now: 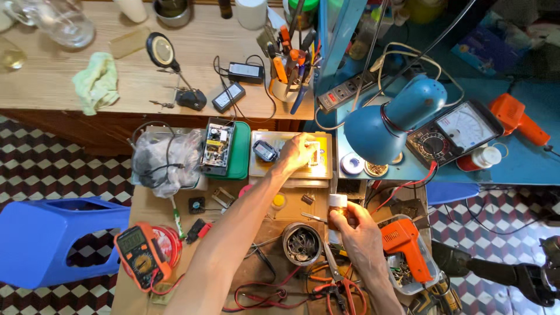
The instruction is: The person works at a cluttered electronics workbench, handling a small copper-wound component and a disassembled green electric trimmer. They manipulate wires and parts with their hands and use pliers to adjust connections, then reassemble the trimmer head with its body.
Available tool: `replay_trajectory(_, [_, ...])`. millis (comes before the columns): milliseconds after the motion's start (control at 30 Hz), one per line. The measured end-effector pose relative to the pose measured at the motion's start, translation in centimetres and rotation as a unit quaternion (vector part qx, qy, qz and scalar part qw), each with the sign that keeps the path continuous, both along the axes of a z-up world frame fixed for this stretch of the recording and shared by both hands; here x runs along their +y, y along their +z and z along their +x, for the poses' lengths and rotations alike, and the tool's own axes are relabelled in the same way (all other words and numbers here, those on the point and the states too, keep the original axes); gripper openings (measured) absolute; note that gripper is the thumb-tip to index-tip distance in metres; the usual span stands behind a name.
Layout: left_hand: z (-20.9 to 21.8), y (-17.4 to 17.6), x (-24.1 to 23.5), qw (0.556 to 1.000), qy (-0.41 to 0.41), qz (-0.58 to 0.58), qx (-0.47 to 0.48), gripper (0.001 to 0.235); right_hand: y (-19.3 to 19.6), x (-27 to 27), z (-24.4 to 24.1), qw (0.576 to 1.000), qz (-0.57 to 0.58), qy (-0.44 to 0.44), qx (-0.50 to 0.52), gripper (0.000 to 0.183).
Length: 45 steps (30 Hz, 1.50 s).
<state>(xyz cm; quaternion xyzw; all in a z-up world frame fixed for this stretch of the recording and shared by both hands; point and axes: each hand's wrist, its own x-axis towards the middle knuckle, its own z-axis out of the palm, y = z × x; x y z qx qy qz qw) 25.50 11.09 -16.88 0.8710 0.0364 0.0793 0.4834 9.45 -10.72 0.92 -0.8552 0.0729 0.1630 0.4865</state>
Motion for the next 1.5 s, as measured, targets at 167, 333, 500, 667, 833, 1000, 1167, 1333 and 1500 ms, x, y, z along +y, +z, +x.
replay_trajectory(167, [1.2,-0.2,-0.7,0.981,-0.008,-0.03,0.192,0.031,0.6,2.7,2.7,0.998,-0.045,-0.042,-0.019,0.046])
replay_trajectory(333, [1.7,0.5,0.4,0.996,0.009,0.093,0.006,0.018,-2.0,6.7,5.5,0.988,-0.148,-0.001,-0.051,0.046])
replay_trajectory(500, [0.9,1.0,1.5,0.994,-0.002,0.108,-0.021,0.015,-6.9,9.7,7.9,0.955,-0.23,0.04,-0.18,0.04])
replay_trajectory(667, [0.1,2.1,1.8,0.994,0.002,0.111,-0.026,0.009,-10.9,10.4,11.2,0.958,-0.241,0.008,-0.154,0.041])
replay_trajectory(833, [0.0,2.0,1.8,0.988,-0.015,0.154,-0.002,0.012,-13.9,10.4,14.9,0.945,-0.287,0.046,-0.151,0.045])
replay_trajectory(1000, [-0.2,0.7,2.1,0.984,-0.022,0.178,-0.008,0.013,-14.4,10.8,15.8,0.945,-0.294,0.081,-0.121,0.046])
replay_trajectory(1167, [1.1,1.1,3.0,0.982,-0.03,0.186,-0.027,0.036,-12.7,10.3,15.9,0.968,-0.233,0.061,-0.072,0.05])
replay_trajectory(1333, [0.8,5.7,6.0,0.986,-0.051,0.15,0.058,0.032,-11.5,9.8,15.1,0.974,-0.162,0.08,-0.137,0.052])
replay_trajectory(1500, [-5.1,12.1,7.4,0.989,0.034,0.091,-0.111,0.033,-7.8,9.0,10.3,0.951,-0.106,0.108,-0.269,0.055])
